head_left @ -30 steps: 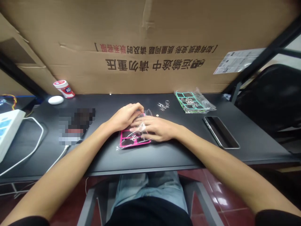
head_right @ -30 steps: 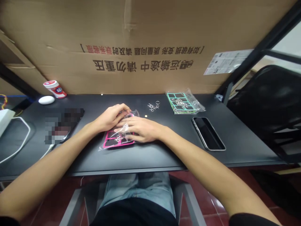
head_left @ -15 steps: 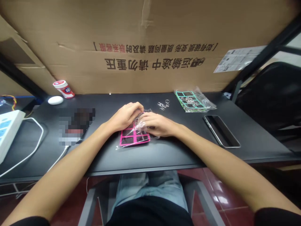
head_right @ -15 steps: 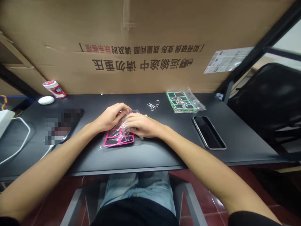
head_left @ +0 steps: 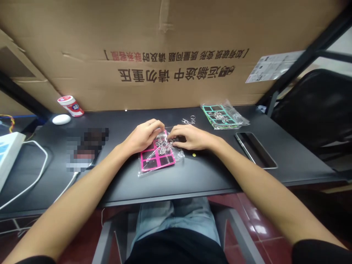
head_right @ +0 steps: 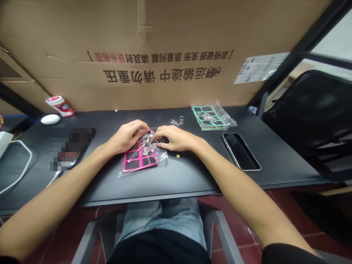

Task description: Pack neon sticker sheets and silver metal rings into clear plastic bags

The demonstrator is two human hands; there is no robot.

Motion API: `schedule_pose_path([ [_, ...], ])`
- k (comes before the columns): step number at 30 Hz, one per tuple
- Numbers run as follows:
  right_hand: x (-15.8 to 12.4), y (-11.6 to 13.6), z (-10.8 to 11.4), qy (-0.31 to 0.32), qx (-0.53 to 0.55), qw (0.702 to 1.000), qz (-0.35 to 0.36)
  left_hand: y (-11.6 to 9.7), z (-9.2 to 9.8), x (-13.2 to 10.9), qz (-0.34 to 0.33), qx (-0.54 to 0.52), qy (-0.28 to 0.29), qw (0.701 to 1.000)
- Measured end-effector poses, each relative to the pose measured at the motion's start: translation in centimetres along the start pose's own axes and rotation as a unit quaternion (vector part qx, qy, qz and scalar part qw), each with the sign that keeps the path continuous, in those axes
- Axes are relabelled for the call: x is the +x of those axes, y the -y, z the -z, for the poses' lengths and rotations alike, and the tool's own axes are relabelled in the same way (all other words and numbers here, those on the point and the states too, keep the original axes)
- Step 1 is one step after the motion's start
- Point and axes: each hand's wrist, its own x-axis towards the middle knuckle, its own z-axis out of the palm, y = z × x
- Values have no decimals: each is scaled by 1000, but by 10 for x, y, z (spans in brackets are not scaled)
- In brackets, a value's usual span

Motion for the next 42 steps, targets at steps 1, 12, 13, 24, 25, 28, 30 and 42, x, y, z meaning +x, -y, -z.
schedule_pose_path([
  [1, 1, 1, 0, 3, 6, 1000, -4, 1, -1, 0, 0, 0, 1, 1000],
  [12, 1, 5, 4, -112, 196, 970, -93, -1, -2, 0, 1, -3, 10, 1000],
  [13, 1, 5, 5, -121, 195, 969, -96, -1, -2, 0, 0, -3, 9, 1000],
  [24, 5, 12, 6, -260, 346, 897, -91, -2, -1, 1, -6, 2, 15, 1000],
  [25, 5, 12, 7, -291, 348, 887, -87, -2, -1, 1, -5, 2, 15, 1000],
  [28, 5, 8, 11, -370, 322, 869, -67, -2, -1, 0, -4, 2, 15, 1000],
  [30, 5, 4, 15, -398, 267, 875, -69, -3, -1, 0, -4, 1, 15, 1000],
  [42, -8, -49, 17, -374, -99, 889, -245, -3, -1, 0, -3, 5, 13, 1000],
])
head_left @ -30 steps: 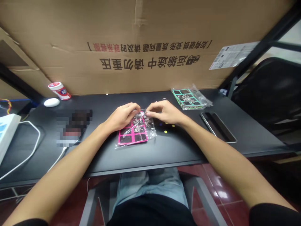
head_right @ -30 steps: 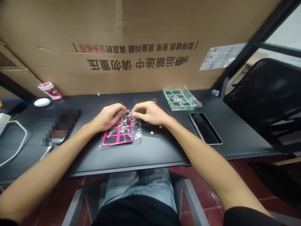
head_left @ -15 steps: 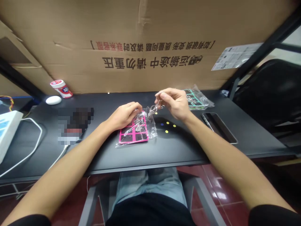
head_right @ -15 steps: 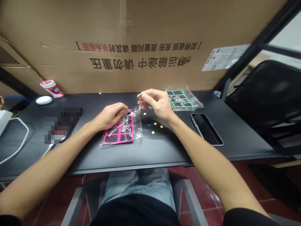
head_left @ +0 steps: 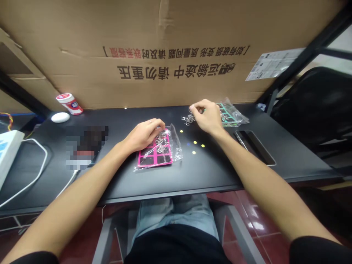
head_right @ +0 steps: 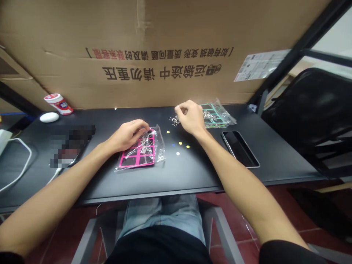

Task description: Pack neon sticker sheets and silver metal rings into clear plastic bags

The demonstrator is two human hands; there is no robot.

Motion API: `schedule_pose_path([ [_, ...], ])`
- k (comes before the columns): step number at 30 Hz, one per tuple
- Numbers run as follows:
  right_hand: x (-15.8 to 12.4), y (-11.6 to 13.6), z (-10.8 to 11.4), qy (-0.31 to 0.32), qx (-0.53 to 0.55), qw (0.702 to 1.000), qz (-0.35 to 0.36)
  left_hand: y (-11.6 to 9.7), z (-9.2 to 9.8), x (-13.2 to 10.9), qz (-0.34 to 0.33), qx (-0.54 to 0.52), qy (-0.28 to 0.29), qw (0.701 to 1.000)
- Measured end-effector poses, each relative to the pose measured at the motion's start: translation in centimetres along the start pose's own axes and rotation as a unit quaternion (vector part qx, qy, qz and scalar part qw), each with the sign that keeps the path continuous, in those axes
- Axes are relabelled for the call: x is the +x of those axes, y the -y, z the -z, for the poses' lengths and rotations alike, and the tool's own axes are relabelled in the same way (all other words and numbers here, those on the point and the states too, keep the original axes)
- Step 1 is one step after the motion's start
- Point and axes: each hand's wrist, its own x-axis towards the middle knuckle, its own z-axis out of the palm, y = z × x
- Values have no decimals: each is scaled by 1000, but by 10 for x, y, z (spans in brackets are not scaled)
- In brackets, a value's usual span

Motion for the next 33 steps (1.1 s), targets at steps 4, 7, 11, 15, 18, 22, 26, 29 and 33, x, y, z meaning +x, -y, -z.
schedule_pose_path([
  [4, -8, 4, -3, 70, -51, 994, 60, -1, 0, 1, 5, -6, -4, 1000],
  [7, -14, 22, 1, 94, 25, 985, 144, -1, 0, 1, 6, -6, -6, 1000],
  [11, -26, 48, 0, 219, 120, 925, 286, -2, 0, 0, -1, -12, -8, 1000],
  [15, -36, 56, -16, 296, 71, 900, 313, -3, -1, 0, 3, -14, -11, 1000],
  [18, -37, 54, -24, 310, 26, 904, 294, -4, -2, 0, 7, -11, -5, 1000],
  [22, -35, 55, -24, 320, -27, 907, 273, -4, -2, 1, 9, -10, -1, 1000],
  [26, -36, 60, -22, 312, -112, 904, 269, -4, -2, 1, 8, -6, 1, 1000],
  [29, -31, 56, -17, 282, -81, 921, 256, -3, -1, 1, 9, -2, 2, 1000],
  [33, -15, 31, -1, 155, -49, 968, 192, -1, 0, 1, 12, 0, 1, 1000],
])
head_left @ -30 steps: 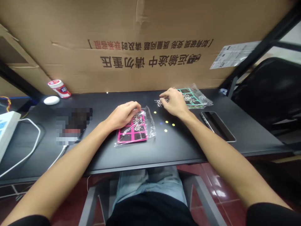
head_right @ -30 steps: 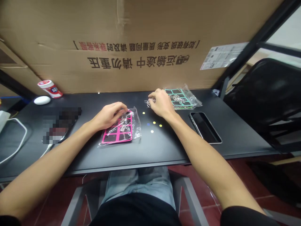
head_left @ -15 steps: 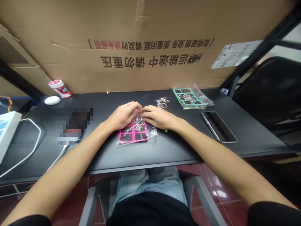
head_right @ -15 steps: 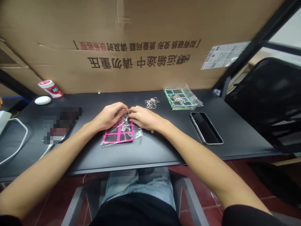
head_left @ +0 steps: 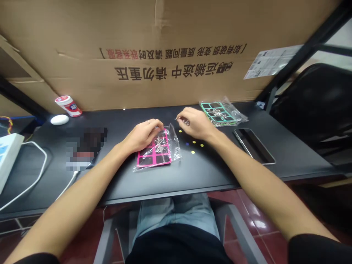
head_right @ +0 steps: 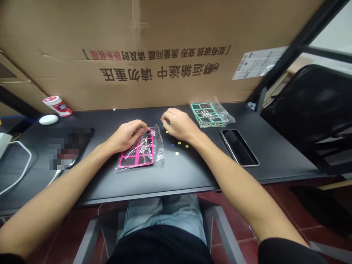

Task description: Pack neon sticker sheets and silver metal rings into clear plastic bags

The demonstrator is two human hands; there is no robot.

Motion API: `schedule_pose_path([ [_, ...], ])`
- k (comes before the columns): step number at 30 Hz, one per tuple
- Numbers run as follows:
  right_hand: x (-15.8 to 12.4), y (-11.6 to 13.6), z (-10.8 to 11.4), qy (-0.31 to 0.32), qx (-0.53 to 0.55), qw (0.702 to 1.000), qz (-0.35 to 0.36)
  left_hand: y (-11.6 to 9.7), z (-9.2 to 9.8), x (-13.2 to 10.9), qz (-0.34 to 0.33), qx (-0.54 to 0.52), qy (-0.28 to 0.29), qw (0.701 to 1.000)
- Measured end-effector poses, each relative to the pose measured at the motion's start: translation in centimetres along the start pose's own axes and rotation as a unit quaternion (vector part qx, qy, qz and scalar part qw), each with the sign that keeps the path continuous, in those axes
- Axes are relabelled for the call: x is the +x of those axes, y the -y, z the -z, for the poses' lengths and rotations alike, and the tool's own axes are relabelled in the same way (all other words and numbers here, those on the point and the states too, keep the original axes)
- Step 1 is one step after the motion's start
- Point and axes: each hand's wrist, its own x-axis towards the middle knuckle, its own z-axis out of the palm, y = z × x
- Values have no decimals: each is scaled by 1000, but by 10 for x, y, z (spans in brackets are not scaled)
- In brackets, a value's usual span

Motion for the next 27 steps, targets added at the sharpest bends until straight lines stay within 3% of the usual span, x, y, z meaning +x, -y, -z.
schedule_pose_path([
  [2, -2, -18, 6, -22, -41, 998, -50, 1, 0, 0, 0, 1, 4, 1000],
  [4, -3, -33, 9, -6, -68, 994, -82, 1, 0, 0, 2, 2, 6, 1000],
  [7, -5, -38, 12, 12, -45, 996, -80, 2, 0, 0, 5, 2, 4, 1000],
  [11, -4, -8, 15, -4, 106, 994, -7, 0, 0, 0, -1, -2, 4, 1000],
  [14, -3, 21, 12, 85, 216, 971, 55, -1, 0, 0, -4, -9, 1, 1000],
  [18, -3, 37, -1, 187, 199, 957, 104, 0, -1, 0, 0, -7, -1, 1000],
  [27, -3, 34, -4, 231, 145, 960, 63, 0, -1, 0, -6, -3, -1, 1000],
])
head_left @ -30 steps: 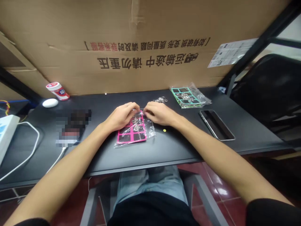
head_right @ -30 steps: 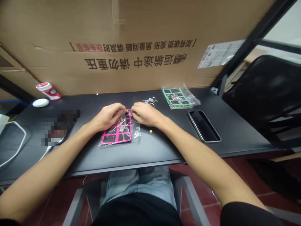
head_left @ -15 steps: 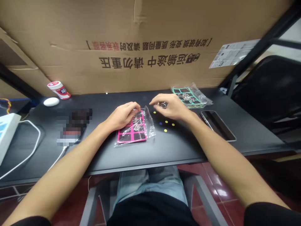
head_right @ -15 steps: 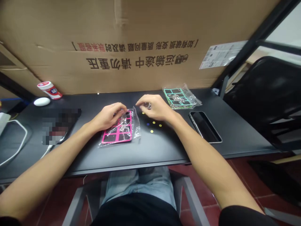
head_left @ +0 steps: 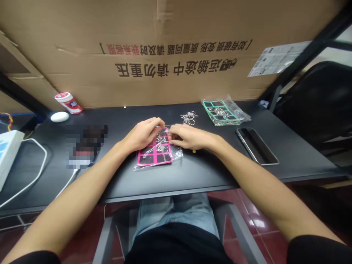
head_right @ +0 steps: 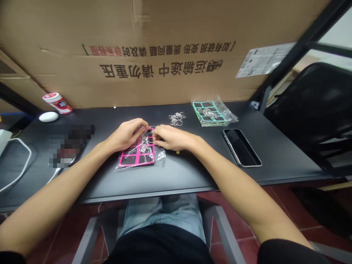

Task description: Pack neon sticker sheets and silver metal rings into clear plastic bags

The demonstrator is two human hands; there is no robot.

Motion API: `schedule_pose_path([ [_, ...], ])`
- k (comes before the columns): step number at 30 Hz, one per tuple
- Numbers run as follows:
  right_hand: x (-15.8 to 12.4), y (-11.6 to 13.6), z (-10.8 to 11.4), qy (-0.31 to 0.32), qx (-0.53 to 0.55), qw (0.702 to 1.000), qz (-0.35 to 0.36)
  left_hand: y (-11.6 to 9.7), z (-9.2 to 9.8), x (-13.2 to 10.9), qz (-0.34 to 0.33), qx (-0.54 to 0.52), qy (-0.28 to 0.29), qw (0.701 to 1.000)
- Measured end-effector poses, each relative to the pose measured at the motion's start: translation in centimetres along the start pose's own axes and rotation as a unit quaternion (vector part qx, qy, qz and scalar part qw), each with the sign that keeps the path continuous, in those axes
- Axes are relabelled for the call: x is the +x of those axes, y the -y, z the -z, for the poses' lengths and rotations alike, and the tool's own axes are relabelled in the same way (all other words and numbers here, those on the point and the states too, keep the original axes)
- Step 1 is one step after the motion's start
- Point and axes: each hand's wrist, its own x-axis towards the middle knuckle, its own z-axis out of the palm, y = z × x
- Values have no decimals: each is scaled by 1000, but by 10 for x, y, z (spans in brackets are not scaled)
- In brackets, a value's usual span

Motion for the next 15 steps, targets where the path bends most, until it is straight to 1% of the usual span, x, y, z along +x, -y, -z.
schedule_pose_path([
  [2, -2, 0, 4, 6, 23, 1000, -7, 0, 0, 0, 2, 0, 1, 1000],
  [4, -4, -2, 10, -11, 60, 998, -20, 0, 0, 1, 5, 2, 3, 1000],
  [5, -5, -5, 13, -37, 73, 996, -30, 0, 0, 1, 7, 3, 4, 1000],
  [7, -9, -15, 21, -124, 72, 988, -61, 0, 1, 1, 8, 7, 4, 1000],
  [9, -14, -30, 27, -210, 34, 972, -104, 0, 1, 1, 6, 9, 2, 1000],
  [10, -16, -37, 29, -232, 9, 964, -128, 1, 1, 1, 5, 9, 3, 1000],
  [11, -18, -45, 31, -239, -19, 959, -150, 1, 1, 1, 4, 8, 3, 1000],
  [13, -22, -56, 32, -234, -77, 952, -181, 2, 1, 1, 4, 5, 4, 1000],
  [15, -23, -59, 31, -238, -119, 947, -181, 2, 1, 0, 6, 4, 5, 1000],
])
